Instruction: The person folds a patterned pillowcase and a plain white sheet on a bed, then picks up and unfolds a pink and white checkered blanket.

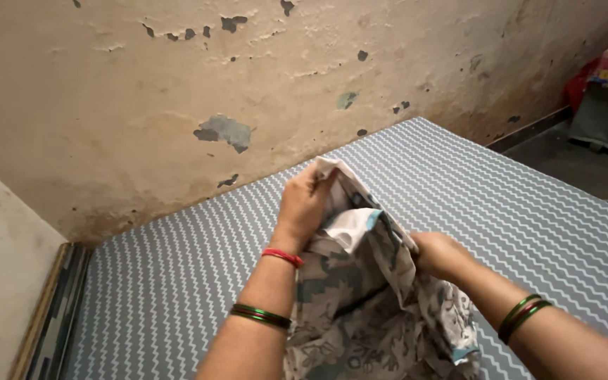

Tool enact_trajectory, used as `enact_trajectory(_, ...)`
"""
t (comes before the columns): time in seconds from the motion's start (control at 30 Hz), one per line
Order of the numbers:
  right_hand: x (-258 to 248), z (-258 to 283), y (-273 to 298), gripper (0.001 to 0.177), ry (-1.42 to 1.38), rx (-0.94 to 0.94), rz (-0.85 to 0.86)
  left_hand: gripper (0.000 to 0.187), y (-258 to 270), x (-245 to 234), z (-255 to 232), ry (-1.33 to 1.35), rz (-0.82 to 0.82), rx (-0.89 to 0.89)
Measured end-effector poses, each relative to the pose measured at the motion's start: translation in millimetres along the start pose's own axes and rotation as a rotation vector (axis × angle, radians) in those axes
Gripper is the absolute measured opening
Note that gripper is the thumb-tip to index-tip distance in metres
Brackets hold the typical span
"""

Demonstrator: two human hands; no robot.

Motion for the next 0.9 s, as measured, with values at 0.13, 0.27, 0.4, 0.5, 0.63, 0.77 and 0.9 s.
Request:
enact_trajectory(0.13,5.0,-45.7,-0.9,0.034,-0.013,0.236,-0.065,0.020,-4.4,-34.3,1.0,0.029,-0.083,-0.059)
enact_trajectory(0.27,-2.8,-95.8,-4.0,0.036,0.044,0.361,-0.108,0.020,2.1,-78.2,-0.5,-0.076,-0.195,-0.079)
enact_trajectory(0.4,6.5,-125.0,-6.6,0.037,0.066,0.408,-0.113,0.019,17.2,-96.8,0.1,-0.030,-0.197,-0.088)
enact_trajectory(0.5,26.4,-134.9,-7.5,0.037,0.022,0.383,-0.122,0.019,25.9,-103.6,1.2,-0.053,-0.194,-0.118)
enact_trajectory(0.63,36.9,-143.5,-14.9,0.038,-0.022,0.351,-0.162,0.020,36.4,-109.1,0.6,-0.060,-0.212,-0.193)
enact_trajectory(0.77,42.0,-159.8,-26.3,0.034,-0.082,0.342,-0.233,0.022,38.4,-109.7,0.9,-0.044,-0.203,-0.159)
enact_trajectory(0.9,45.1,-187.5,-48.9,0.027,-0.240,0.321,-0.195,0.027,35.3,-107.2,15.7,-0.194,-0.186,-0.284)
Point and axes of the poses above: each hand's wrist, its own y-axis away from the middle knuckle, its own x-axis out of the palm, z = x × y, the point moved 2 cm from there along -y, towards the middle knuckle, and after that the axes turned 7 degrees about z, right-handed, at the moved point
